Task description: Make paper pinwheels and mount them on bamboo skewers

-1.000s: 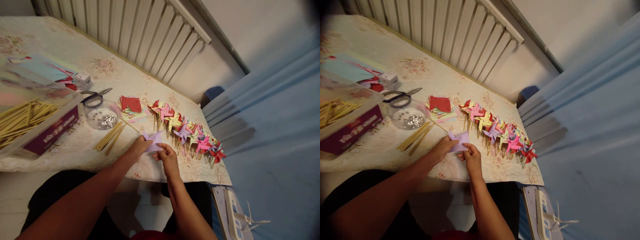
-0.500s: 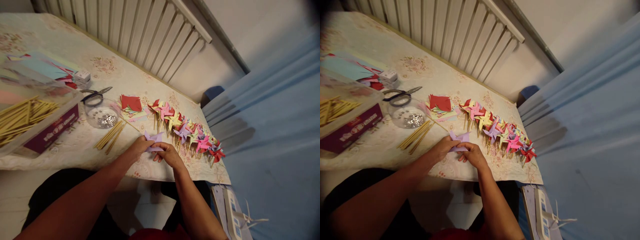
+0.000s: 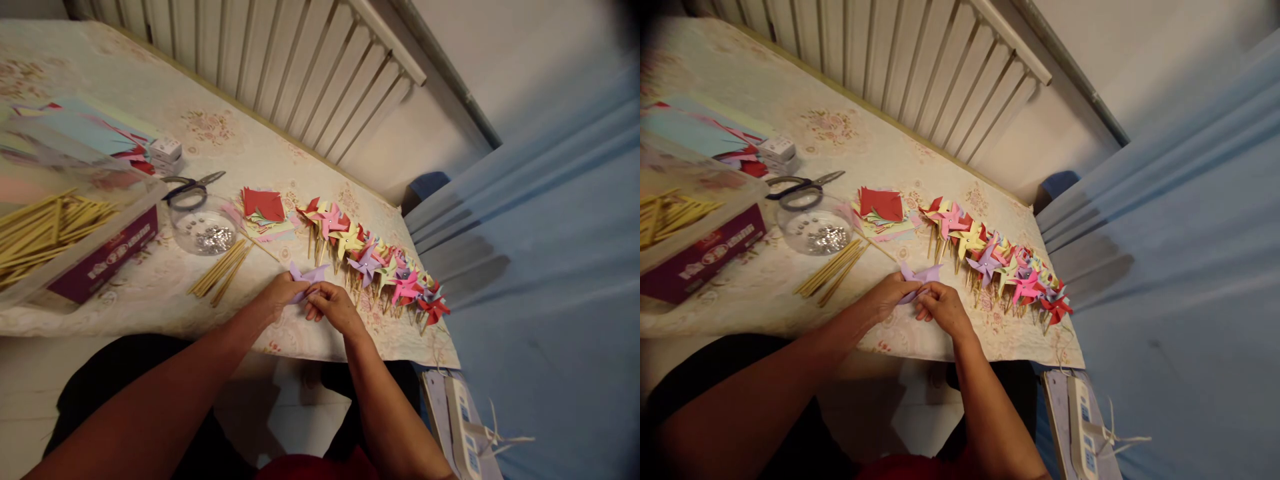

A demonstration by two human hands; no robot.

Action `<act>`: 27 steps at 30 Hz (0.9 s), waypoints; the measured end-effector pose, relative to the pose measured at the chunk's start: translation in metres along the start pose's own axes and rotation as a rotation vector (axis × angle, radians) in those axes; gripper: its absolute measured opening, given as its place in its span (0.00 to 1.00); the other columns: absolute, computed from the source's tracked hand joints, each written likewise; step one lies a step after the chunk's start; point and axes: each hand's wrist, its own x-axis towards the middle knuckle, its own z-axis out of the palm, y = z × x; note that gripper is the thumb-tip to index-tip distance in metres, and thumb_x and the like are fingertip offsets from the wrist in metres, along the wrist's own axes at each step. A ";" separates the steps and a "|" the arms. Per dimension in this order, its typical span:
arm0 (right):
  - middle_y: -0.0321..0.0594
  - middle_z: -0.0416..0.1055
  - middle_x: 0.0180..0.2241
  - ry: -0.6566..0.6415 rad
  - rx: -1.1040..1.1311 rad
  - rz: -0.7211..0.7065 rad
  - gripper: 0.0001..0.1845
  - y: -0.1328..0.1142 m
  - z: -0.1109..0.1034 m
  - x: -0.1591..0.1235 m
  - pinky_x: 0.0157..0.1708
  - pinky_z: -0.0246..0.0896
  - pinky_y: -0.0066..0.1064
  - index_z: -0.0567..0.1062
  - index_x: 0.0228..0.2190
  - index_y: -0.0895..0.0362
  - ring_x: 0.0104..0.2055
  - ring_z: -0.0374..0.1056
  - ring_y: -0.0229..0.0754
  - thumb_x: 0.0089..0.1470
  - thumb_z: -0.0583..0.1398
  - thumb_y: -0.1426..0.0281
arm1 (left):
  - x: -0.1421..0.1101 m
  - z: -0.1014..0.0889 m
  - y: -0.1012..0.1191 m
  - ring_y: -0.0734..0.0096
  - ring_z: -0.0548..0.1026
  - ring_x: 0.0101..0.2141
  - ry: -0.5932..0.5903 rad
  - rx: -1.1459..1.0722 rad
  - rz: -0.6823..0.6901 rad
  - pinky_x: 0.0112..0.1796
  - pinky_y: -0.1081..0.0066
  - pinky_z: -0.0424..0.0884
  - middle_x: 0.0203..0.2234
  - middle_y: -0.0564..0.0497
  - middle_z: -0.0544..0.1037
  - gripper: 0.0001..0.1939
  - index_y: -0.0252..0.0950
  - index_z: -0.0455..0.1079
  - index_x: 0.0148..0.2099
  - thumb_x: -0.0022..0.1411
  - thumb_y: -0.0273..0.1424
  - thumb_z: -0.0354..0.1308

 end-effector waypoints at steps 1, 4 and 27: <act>0.32 0.72 0.19 0.027 0.013 -0.012 0.11 0.000 0.002 -0.001 0.17 0.59 0.22 0.72 0.29 0.57 0.18 0.69 0.35 0.46 0.63 0.63 | 0.000 0.000 0.001 0.73 0.66 0.19 -0.018 -0.011 -0.004 0.22 0.73 0.57 0.13 0.54 0.67 0.07 0.35 0.65 0.20 0.43 0.32 0.59; 0.33 0.72 0.19 0.085 0.051 -0.028 0.12 0.003 0.006 -0.002 0.18 0.59 0.22 0.72 0.27 0.57 0.18 0.68 0.34 0.47 0.63 0.60 | 0.000 0.001 0.003 0.76 0.63 0.18 -0.067 -0.024 -0.006 0.22 0.73 0.57 0.13 0.55 0.66 0.08 0.35 0.64 0.19 0.43 0.32 0.58; 0.31 0.69 0.15 0.501 0.195 0.070 0.11 0.019 0.027 0.009 0.12 0.51 0.22 0.69 0.22 0.56 0.14 0.63 0.33 0.40 0.63 0.63 | 0.002 -0.003 -0.003 0.73 0.67 0.20 0.038 -0.024 -0.040 0.24 0.74 0.59 0.19 0.54 0.72 0.09 0.32 0.69 0.27 0.42 0.32 0.61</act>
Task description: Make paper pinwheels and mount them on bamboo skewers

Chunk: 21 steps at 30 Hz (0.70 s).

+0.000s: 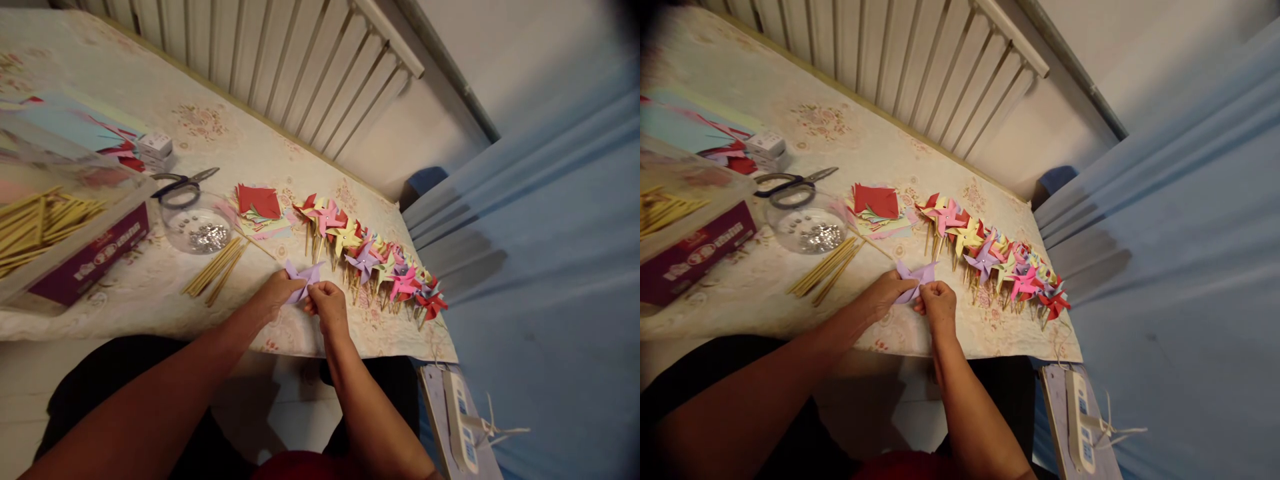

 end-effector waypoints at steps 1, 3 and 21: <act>0.31 0.69 0.15 0.007 -0.002 0.003 0.11 0.000 0.000 0.000 0.12 0.51 0.22 0.69 0.22 0.56 0.14 0.63 0.33 0.40 0.63 0.63 | 0.000 0.000 0.000 0.73 0.67 0.21 0.011 0.001 0.001 0.24 0.74 0.59 0.19 0.54 0.72 0.09 0.32 0.69 0.28 0.42 0.32 0.61; 0.31 0.69 0.15 0.018 -0.007 0.006 0.11 0.001 -0.001 0.001 0.12 0.50 0.22 0.68 0.22 0.55 0.14 0.63 0.34 0.39 0.63 0.63 | 0.000 0.000 0.001 0.74 0.67 0.20 0.030 0.005 0.003 0.24 0.74 0.59 0.19 0.54 0.72 0.09 0.32 0.70 0.28 0.42 0.31 0.61; 0.31 0.69 0.14 -0.013 -0.041 -0.011 0.11 -0.004 -0.001 0.001 0.13 0.52 0.24 0.68 0.20 0.55 0.14 0.62 0.34 0.38 0.63 0.63 | 0.003 -0.001 0.001 0.73 0.67 0.21 0.021 0.042 -0.013 0.25 0.73 0.60 0.19 0.54 0.73 0.08 0.32 0.71 0.28 0.41 0.28 0.62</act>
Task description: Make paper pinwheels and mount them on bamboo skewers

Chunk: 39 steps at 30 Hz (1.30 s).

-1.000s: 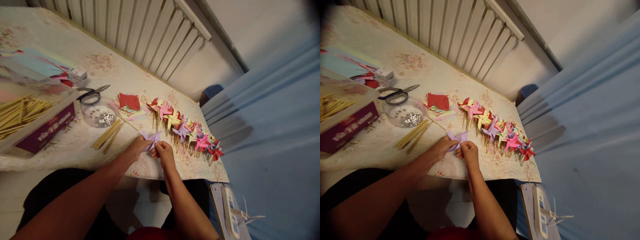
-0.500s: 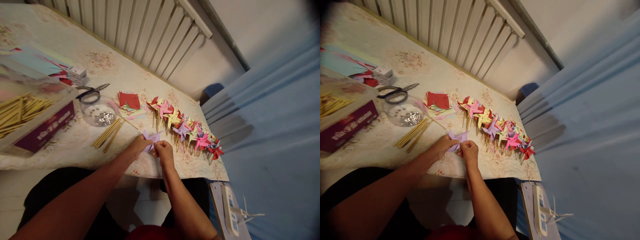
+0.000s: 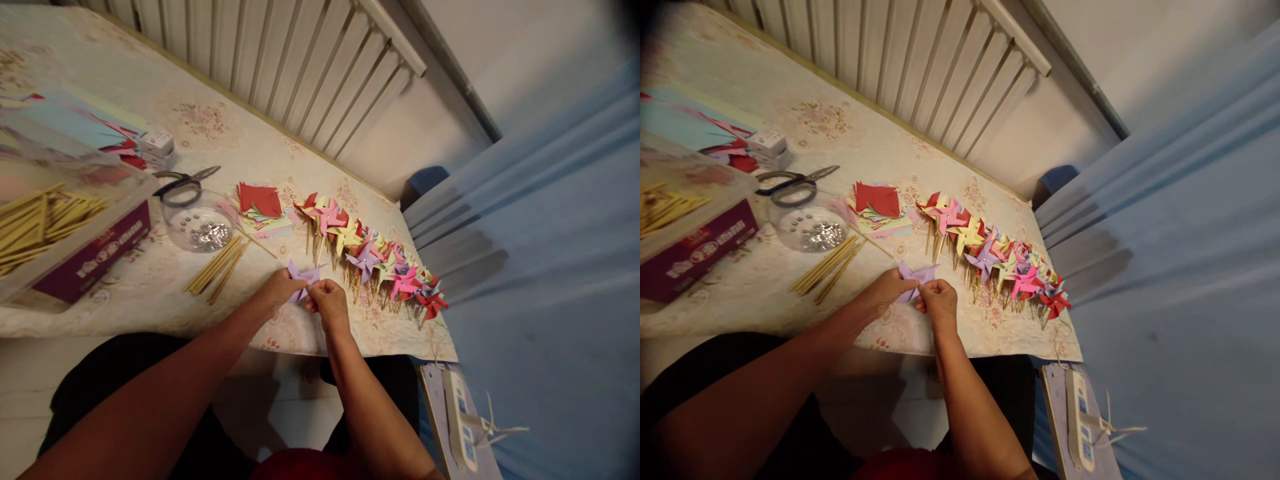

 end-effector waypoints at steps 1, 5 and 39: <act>0.31 0.69 0.14 -0.003 0.000 0.004 0.10 0.000 0.000 0.000 0.13 0.52 0.24 0.68 0.20 0.55 0.14 0.62 0.34 0.38 0.63 0.63 | 0.000 0.000 0.001 0.73 0.67 0.21 -0.001 -0.005 -0.003 0.25 0.73 0.61 0.19 0.54 0.73 0.07 0.32 0.71 0.28 0.41 0.28 0.62; 0.31 0.69 0.14 0.005 -0.011 -0.001 0.08 0.002 -0.001 0.002 0.13 0.52 0.24 0.68 0.21 0.55 0.13 0.62 0.34 0.40 0.60 0.64 | -0.001 0.000 0.001 0.74 0.67 0.20 0.026 0.019 -0.011 0.25 0.73 0.60 0.19 0.55 0.72 0.06 0.32 0.71 0.28 0.43 0.26 0.61; 0.34 0.74 0.25 -0.376 0.408 0.154 0.18 -0.005 -0.029 0.018 0.28 0.65 0.27 0.77 0.27 0.57 0.25 0.67 0.35 0.31 0.74 0.66 | -0.008 -0.002 0.009 0.75 0.66 0.21 -0.136 0.009 -0.025 0.25 0.75 0.59 0.19 0.55 0.72 0.09 0.31 0.72 0.29 0.42 0.29 0.61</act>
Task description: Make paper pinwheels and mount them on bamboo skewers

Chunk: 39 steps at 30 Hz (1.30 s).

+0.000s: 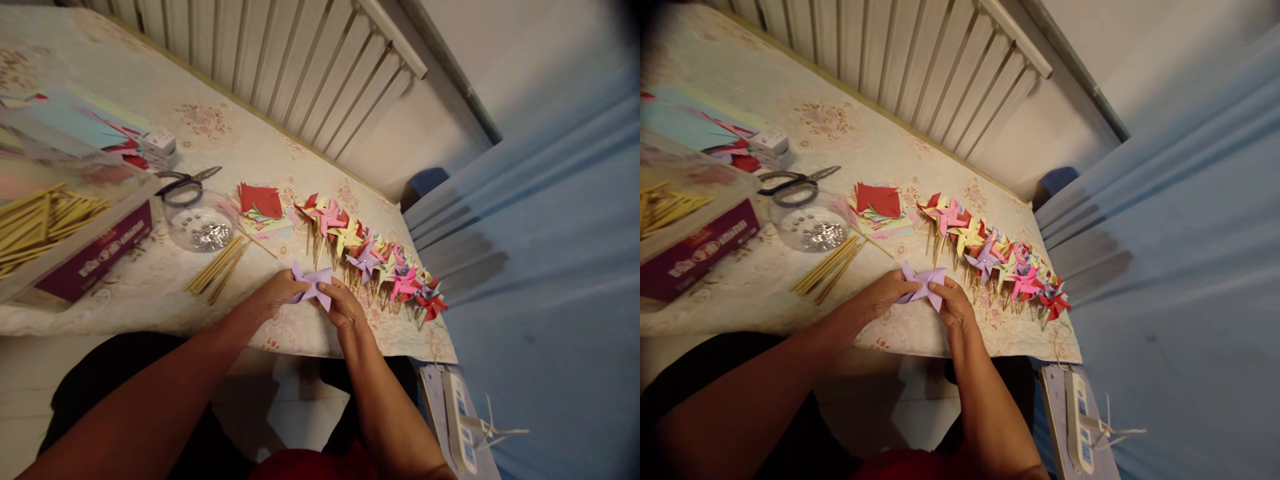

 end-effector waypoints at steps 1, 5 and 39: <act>0.35 0.75 0.26 -0.005 0.015 -0.009 0.19 -0.001 0.002 -0.001 0.30 0.66 0.28 0.77 0.28 0.57 0.27 0.68 0.36 0.31 0.74 0.66 | 0.000 0.000 0.000 0.75 0.66 0.21 0.002 -0.007 0.000 0.25 0.75 0.59 0.20 0.54 0.73 0.09 0.31 0.72 0.30 0.42 0.29 0.61; 0.37 0.76 0.28 0.000 -0.012 -0.025 0.20 -0.003 0.004 -0.003 0.33 0.67 0.30 0.77 0.30 0.57 0.29 0.70 0.38 0.31 0.74 0.67 | -0.001 0.001 0.001 0.75 0.67 0.22 0.017 -0.006 -0.007 0.25 0.75 0.60 0.20 0.54 0.73 0.08 0.31 0.72 0.30 0.42 0.29 0.61; 0.31 0.68 0.19 -0.145 -1.243 -0.287 0.05 -0.037 0.006 0.002 0.26 0.49 0.27 0.76 0.19 0.56 0.23 0.59 0.35 0.39 0.61 0.76 | 0.003 -0.004 -0.007 0.74 0.62 0.21 -0.001 0.436 0.215 0.22 0.74 0.52 0.17 0.55 0.71 0.03 0.35 0.73 0.25 0.43 0.26 0.59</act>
